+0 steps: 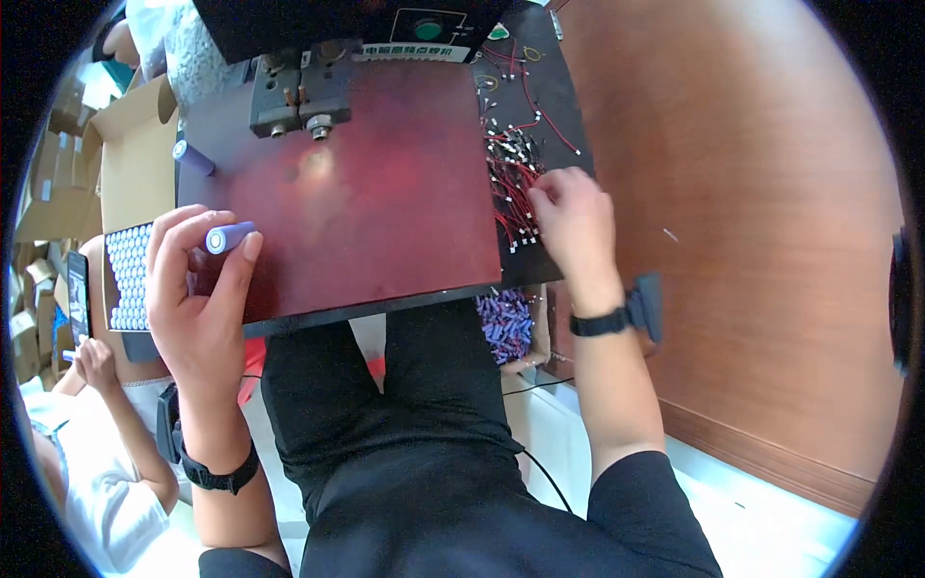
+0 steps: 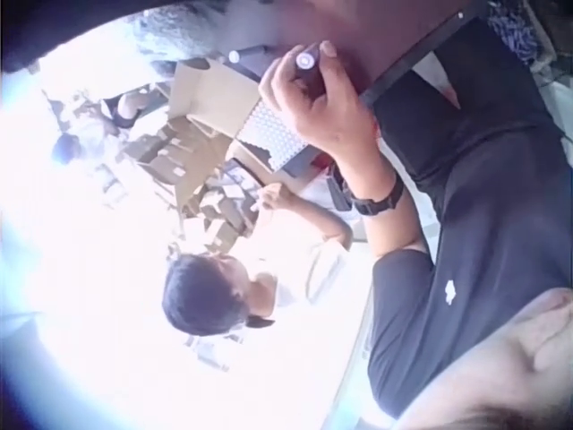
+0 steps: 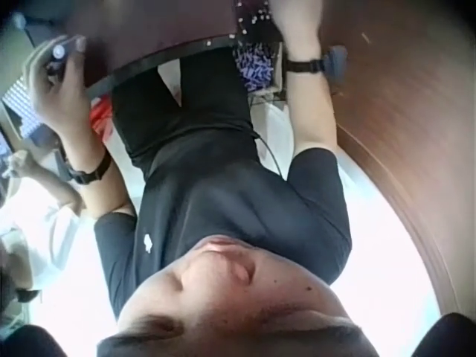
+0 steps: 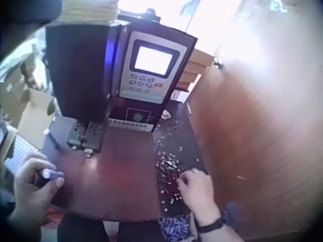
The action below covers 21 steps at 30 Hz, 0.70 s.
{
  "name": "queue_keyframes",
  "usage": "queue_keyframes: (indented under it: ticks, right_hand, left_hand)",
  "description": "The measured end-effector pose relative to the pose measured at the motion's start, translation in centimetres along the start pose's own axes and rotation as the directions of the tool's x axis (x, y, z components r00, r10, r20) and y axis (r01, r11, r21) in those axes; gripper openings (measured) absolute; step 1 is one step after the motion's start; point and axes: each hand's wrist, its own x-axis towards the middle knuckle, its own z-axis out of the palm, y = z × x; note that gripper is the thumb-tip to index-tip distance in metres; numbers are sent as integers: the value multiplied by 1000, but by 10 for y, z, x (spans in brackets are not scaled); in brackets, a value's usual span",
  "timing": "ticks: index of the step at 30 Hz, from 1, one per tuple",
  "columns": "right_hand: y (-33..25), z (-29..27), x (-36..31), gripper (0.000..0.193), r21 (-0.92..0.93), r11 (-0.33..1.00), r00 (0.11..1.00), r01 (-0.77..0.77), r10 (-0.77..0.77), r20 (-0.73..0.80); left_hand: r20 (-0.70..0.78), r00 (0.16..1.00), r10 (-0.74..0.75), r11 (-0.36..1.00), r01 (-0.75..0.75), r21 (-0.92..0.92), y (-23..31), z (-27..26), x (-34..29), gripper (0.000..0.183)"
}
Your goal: The person picks up a battery and a wire, aligns the wire against the battery terminal, and welds them together using a spot welding machine. This process is repeated for several batteries, which are then placed into a box.
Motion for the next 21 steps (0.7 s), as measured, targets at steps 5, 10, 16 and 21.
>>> queue_keyframes:
  ticks: [5,10,16,21]
  right_hand:
    - [-2,-59,3,10,367,909,973,-197,227,-39]
    - [0,-67,6,11,427,900,950,90,51,-307]
    - [-1,-58,11,9,558,829,929,30,184,-322]
    - [-14,-63,15,8,719,678,817,149,325,-476]
  left_hand:
    - [22,1000,16,1000,-15,-26,5,3,5,24]
    - [31,995,97,993,-95,-67,13,12,12,22]
    - [50,996,76,991,-69,-116,17,9,9,21]
    - [57,986,154,986,-150,-67,19,8,8,22]
